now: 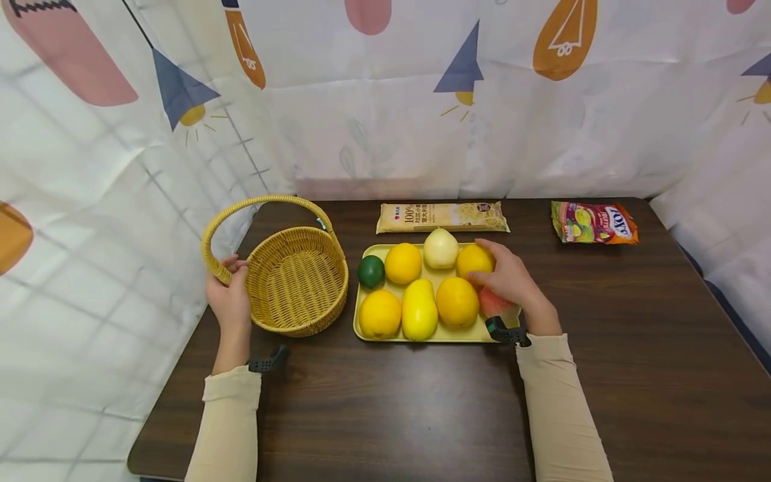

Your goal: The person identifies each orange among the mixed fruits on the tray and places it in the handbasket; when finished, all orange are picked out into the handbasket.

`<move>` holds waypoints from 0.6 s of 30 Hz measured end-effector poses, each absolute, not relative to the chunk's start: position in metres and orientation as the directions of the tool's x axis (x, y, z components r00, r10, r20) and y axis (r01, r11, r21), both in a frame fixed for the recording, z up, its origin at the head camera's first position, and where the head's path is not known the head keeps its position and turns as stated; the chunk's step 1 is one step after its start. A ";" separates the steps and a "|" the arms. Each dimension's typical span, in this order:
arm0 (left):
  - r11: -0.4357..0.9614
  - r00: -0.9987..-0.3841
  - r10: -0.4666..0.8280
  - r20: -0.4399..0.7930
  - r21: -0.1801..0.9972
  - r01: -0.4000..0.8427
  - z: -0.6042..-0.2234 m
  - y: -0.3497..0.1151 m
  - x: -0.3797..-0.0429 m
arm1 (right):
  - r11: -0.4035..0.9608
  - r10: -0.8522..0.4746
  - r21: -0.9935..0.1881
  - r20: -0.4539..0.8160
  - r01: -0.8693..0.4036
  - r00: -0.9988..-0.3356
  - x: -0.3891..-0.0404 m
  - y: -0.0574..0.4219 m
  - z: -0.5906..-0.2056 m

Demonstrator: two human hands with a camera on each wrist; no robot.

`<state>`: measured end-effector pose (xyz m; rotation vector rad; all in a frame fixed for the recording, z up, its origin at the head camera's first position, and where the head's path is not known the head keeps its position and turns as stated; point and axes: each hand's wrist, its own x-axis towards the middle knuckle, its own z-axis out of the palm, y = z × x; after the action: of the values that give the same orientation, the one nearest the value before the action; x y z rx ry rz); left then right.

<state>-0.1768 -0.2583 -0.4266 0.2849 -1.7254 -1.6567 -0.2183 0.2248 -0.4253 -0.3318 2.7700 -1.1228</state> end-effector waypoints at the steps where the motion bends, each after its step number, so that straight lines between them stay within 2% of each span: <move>1: 0.167 -0.725 -0.612 0.317 0.947 0.274 -0.427 -0.259 -0.178 | 0.702 -0.253 -0.696 -0.044 -0.152 -0.966 -0.219 0.225 -0.426; 6: 0.203 -0.717 -0.631 0.296 0.955 0.216 -0.418 -0.256 -0.178 | 0.710 -0.258 -0.690 -0.076 -0.136 -0.963 -0.219 0.224 -0.428; 12: 0.201 -0.721 -0.611 0.326 0.945 0.256 -0.414 -0.249 -0.175 | 0.719 -0.233 -0.687 -0.104 -0.099 -0.967 -0.221 0.225 -0.430; 18: 0.250 -0.700 -0.592 0.400 0.916 0.313 -0.424 -0.250 -0.172 | 0.716 -0.218 -0.692 -0.090 -0.097 -0.972 -0.220 0.224 -0.430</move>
<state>-0.1718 -0.2498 -0.4235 0.2567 -1.7827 -1.5469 -0.2203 0.2244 -0.4300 -0.2547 2.7549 -1.0967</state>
